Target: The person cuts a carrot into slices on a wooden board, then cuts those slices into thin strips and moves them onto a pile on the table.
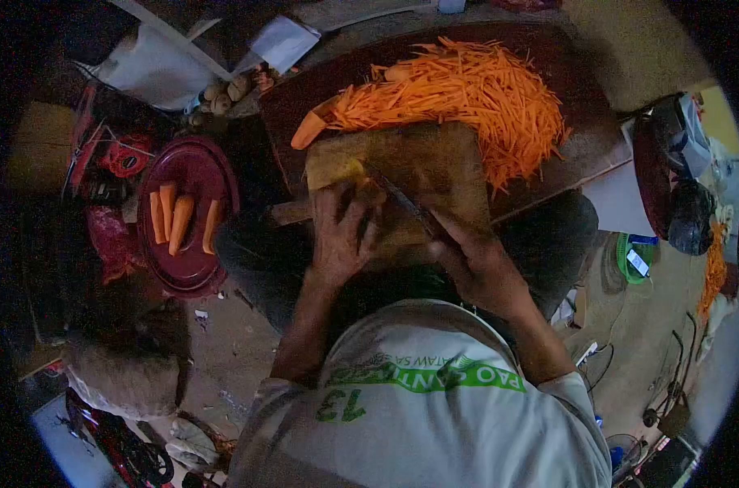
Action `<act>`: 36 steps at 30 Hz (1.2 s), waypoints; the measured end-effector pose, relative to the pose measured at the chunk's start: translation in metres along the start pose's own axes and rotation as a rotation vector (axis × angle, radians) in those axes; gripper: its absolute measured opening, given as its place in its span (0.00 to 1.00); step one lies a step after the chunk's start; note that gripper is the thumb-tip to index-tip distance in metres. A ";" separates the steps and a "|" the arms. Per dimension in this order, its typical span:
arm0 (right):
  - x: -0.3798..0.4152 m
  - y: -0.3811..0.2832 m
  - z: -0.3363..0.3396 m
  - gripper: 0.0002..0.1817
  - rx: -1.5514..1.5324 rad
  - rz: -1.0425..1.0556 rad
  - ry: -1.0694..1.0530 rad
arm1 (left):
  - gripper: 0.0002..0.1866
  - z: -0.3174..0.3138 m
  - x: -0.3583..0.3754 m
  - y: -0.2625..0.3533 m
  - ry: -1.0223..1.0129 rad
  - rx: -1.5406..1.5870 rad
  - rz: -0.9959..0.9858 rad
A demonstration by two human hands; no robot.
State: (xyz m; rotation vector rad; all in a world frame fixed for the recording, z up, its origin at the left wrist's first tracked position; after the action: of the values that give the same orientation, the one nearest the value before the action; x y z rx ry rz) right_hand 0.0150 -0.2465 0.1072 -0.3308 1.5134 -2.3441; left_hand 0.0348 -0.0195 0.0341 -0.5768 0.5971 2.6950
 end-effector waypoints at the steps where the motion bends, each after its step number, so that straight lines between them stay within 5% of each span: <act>1: -0.001 0.004 0.000 0.27 -0.028 0.018 -0.004 | 0.24 -0.004 0.003 -0.003 0.007 0.013 -0.030; 29: -0.003 -0.017 0.010 0.31 0.076 -0.102 -0.213 | 0.27 0.001 -0.011 0.006 0.089 0.094 -0.109; 36: -0.017 -0.018 0.011 0.27 0.136 0.011 -0.150 | 0.26 0.001 -0.011 0.005 0.122 0.118 -0.101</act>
State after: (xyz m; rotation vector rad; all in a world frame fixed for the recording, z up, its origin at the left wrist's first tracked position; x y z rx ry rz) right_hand 0.0320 -0.2415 0.1278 -0.4522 1.2766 -2.3415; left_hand 0.0424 -0.0260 0.0415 -0.7237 0.7326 2.5247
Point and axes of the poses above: each hand's wrist, its own x-axis away from the middle knuckle, its own z-axis out of the back of the hand, y = z × x, the point moved 5 cm from there along -x, towards the middle knuckle, and after that the axes turned 9 degrees about -x, right-handed, at the moved point
